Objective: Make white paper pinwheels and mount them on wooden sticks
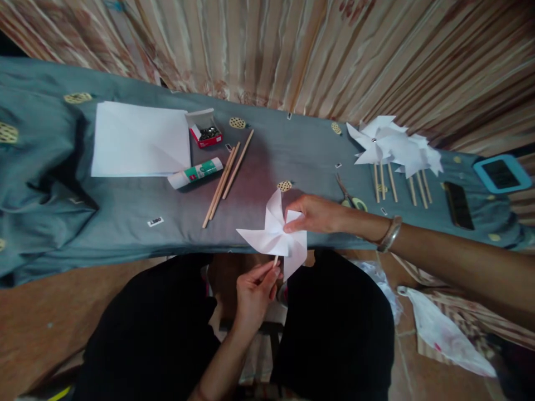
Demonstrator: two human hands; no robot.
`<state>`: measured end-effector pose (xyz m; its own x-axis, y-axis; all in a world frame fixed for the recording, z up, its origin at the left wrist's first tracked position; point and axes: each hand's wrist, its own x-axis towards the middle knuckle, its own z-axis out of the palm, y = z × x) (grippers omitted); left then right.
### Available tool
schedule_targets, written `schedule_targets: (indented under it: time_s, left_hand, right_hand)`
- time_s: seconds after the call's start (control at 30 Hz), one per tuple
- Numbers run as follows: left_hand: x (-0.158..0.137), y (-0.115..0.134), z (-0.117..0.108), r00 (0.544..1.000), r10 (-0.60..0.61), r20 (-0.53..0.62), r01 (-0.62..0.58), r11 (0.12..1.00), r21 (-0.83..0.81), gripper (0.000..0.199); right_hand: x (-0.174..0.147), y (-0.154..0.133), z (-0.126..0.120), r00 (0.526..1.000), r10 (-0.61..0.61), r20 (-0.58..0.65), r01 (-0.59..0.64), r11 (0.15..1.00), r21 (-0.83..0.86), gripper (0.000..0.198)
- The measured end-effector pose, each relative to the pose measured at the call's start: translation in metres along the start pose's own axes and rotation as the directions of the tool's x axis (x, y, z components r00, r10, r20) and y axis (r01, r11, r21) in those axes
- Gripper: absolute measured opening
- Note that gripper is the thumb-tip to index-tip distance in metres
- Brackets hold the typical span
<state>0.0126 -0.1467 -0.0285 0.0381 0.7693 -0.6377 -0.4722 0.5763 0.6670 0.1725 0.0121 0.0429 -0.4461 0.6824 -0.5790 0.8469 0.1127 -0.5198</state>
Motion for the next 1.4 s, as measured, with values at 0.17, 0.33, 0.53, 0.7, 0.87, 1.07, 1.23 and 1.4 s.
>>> schedule_targets:
  time_s: [0.17,0.33,0.53,0.7,0.87,1.07,1.23,1.4]
  left_hand:
    - [0.000,0.002,0.000,0.997,0.074,0.013,-0.075,0.997,0.034,0.022]
    - [-0.002,0.003,0.000,0.998,0.048,0.039,-0.051,0.993,0.103,0.025]
    - [-0.005,-0.001,-0.003,0.996,0.061,0.058,-0.069,0.987,0.148,0.029]
    - [-0.008,-0.003,-0.006,0.993,0.071,0.091,-0.089,0.974,0.210,0.027]
    - [-0.009,0.001,-0.004,0.994,0.076,0.076,-0.092,0.968,0.236,0.025]
    - [-0.008,0.006,0.002,0.999,0.018,0.035,-0.023,0.989,0.148,0.027]
    - [-0.009,0.004,-0.001,0.997,-0.070,0.035,0.067,0.996,0.062,0.034]
    - [-0.008,0.001,-0.004,0.995,-0.081,0.049,0.080,0.996,0.039,0.041]
  right_hand:
    - [-0.001,-0.002,-0.001,0.999,0.028,-0.032,-0.029,0.998,-0.055,0.023]
    - [0.000,-0.004,-0.001,0.998,0.052,-0.043,-0.055,0.996,-0.072,0.022]
    - [-0.001,-0.009,-0.003,0.998,0.065,0.011,-0.064,0.996,-0.061,0.019]
    - [-0.001,-0.013,-0.006,0.994,0.099,0.038,-0.096,0.992,-0.078,0.018]
    - [0.001,-0.013,-0.007,0.991,0.121,0.061,-0.116,0.990,-0.075,0.018]
    - [0.003,-0.011,-0.008,0.986,0.138,0.095,-0.137,0.990,-0.017,0.020]
    - [0.001,-0.010,-0.011,0.979,0.154,0.133,-0.164,0.984,0.065,0.026]
    - [-0.001,-0.011,-0.013,0.981,0.131,0.141,-0.146,0.984,0.102,0.027]
